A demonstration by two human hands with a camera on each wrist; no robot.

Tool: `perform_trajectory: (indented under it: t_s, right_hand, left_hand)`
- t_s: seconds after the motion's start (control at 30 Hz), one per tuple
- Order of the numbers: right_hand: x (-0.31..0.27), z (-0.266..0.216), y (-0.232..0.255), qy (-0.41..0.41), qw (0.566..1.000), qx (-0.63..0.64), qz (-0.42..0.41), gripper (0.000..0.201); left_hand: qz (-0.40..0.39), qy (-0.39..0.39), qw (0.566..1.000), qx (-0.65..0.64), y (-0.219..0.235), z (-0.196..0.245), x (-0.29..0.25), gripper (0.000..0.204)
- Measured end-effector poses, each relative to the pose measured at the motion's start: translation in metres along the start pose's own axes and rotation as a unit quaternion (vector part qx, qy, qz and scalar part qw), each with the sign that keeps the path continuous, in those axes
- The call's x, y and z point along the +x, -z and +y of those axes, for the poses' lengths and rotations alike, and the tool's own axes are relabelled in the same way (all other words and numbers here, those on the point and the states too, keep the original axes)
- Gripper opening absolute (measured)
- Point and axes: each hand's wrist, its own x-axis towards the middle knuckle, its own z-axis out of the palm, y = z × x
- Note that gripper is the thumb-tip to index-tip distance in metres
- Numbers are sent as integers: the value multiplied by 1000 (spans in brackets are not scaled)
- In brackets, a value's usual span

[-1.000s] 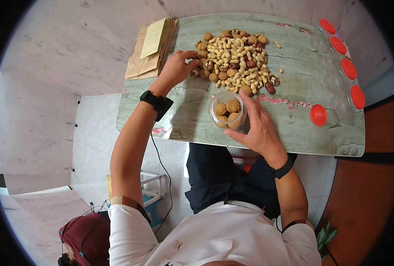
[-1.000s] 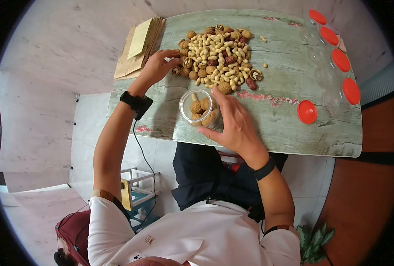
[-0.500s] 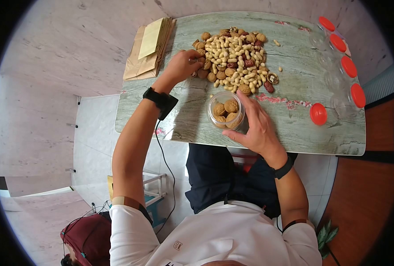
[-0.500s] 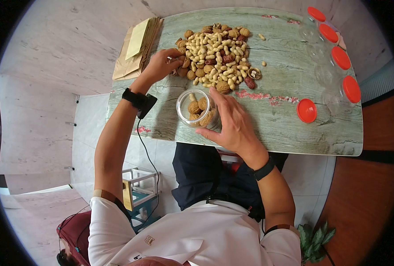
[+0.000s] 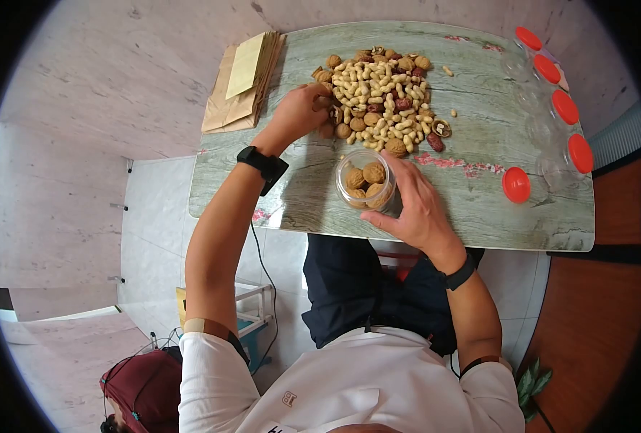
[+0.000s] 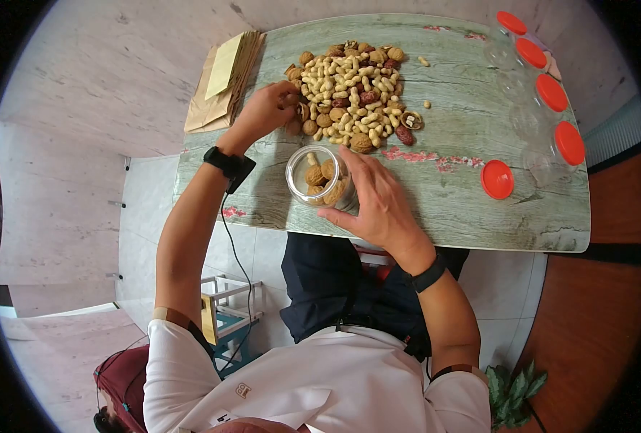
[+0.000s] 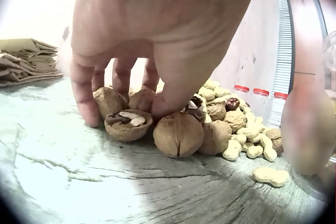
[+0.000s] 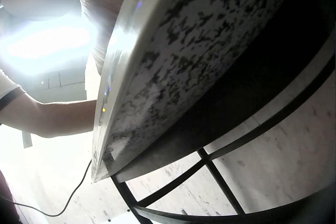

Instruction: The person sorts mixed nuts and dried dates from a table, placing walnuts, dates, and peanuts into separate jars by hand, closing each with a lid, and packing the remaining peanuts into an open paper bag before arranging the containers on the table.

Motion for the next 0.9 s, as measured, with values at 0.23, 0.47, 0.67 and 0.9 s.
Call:
perform_trajectory:
  t_s: [0.23,0.47,0.67,0.9]
  right_hand:
    - [0,1,-1,-6,1000,13,3,93]
    - [-1,1,-1,-11,1000,21,0,94]
    - [-1,2,-3,4,1000,19,13,93]
    - [-1,0,-1,-12,1000,9,10,93]
  left_hand:
    - [60,69,984,-151,14,-9,-8,30]
    - [31,73,847,-526,49,34,-40,36]
    - [-24,-74,884,-462,77,97,-82,38]
    - [-59,-173,978,-98,78,146,-94,25]
